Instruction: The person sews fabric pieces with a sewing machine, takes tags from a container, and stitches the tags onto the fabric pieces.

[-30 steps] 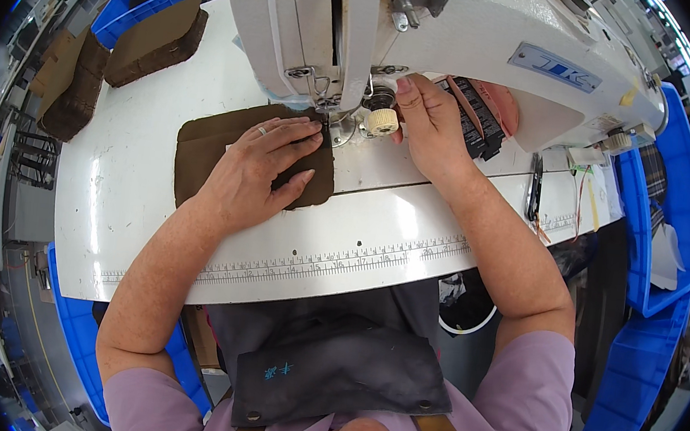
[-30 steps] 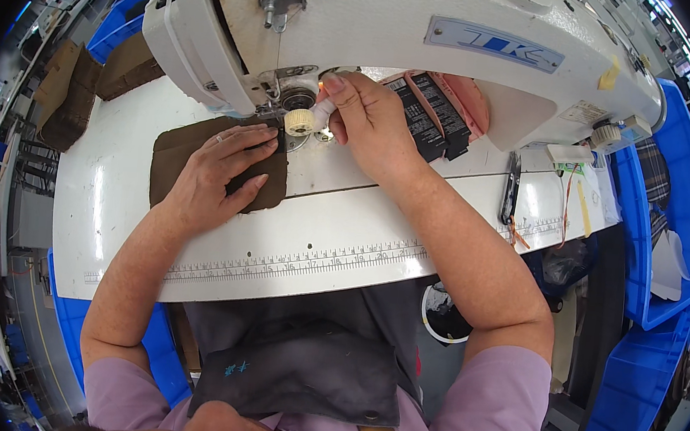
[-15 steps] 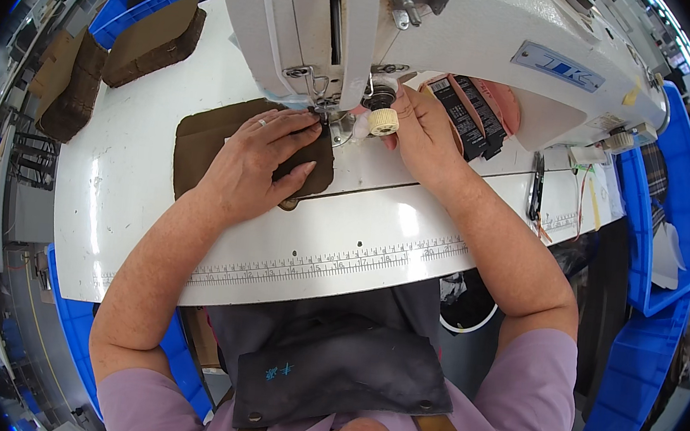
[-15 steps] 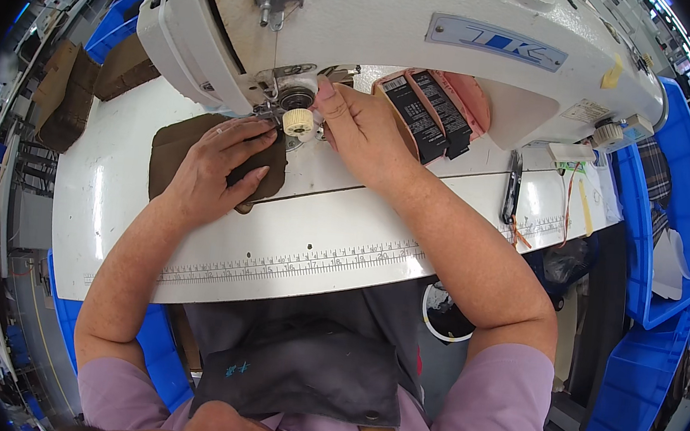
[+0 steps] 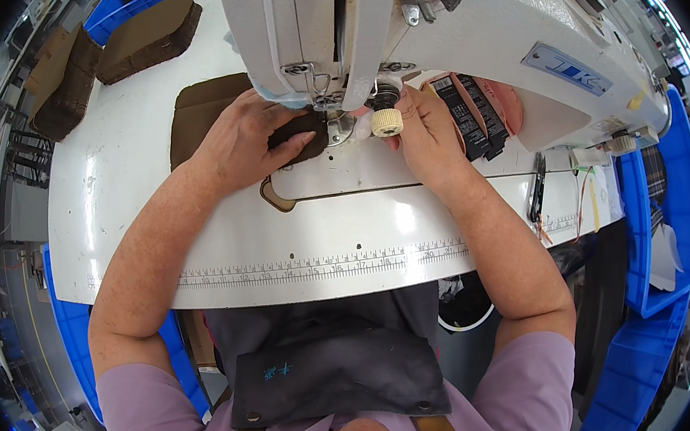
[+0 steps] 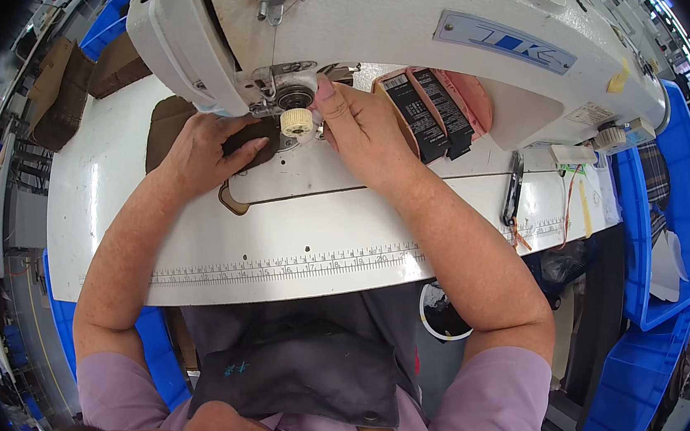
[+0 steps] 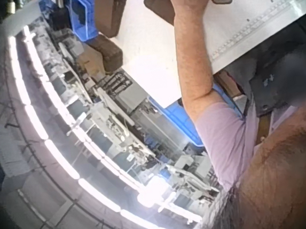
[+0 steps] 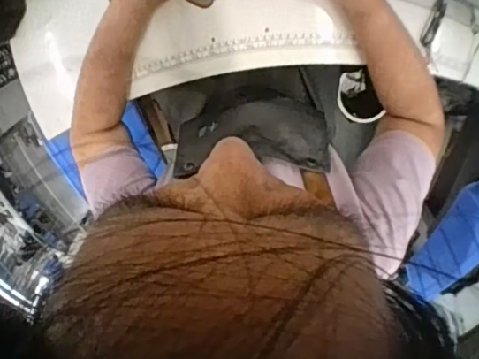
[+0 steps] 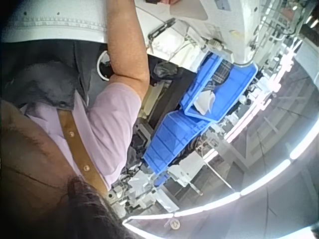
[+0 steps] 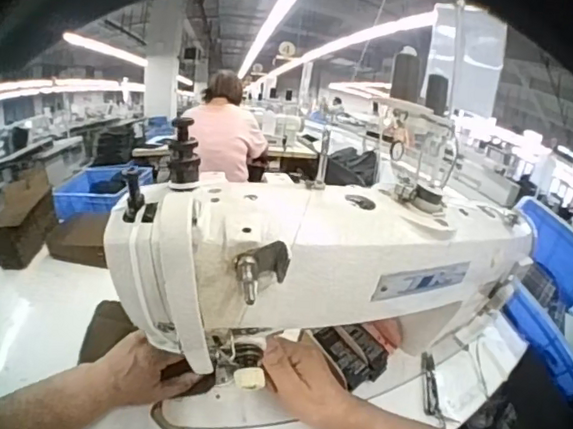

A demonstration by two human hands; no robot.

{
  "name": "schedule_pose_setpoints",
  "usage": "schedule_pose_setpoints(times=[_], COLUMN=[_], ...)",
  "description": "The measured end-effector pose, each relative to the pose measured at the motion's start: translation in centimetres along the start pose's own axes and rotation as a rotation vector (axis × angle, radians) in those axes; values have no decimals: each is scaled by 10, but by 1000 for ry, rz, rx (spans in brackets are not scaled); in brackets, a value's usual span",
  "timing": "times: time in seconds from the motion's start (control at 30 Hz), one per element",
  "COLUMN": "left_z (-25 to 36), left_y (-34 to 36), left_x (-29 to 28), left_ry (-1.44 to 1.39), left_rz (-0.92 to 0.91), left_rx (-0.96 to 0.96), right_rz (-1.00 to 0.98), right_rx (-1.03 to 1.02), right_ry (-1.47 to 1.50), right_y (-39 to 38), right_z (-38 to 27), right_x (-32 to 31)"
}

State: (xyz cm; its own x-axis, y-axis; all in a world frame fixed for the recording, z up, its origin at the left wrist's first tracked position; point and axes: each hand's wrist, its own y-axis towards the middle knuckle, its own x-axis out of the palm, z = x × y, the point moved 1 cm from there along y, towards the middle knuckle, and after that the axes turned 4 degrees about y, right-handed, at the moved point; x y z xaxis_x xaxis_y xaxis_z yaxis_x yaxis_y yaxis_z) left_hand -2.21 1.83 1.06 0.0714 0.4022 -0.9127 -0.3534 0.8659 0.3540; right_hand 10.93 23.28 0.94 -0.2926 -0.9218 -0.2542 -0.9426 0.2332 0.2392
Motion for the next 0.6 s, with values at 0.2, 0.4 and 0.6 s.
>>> schedule_pose_setpoints(times=[0.2,0.4,0.6], left_z=[-3,-3,-1], left_y=[-3,-2,-2], left_x=[2,3,1], left_ry=[-22,-46,-72], left_rz=[27,29,-2], left_rx=[-38,-46,-98], right_rz=[-40,-97,-84], right_rx=[-8,6,59], right_ry=[-50,-130,-51], right_y=[1,2,1], right_z=[-4,-2,-8], right_x=[-3,-6,-2])
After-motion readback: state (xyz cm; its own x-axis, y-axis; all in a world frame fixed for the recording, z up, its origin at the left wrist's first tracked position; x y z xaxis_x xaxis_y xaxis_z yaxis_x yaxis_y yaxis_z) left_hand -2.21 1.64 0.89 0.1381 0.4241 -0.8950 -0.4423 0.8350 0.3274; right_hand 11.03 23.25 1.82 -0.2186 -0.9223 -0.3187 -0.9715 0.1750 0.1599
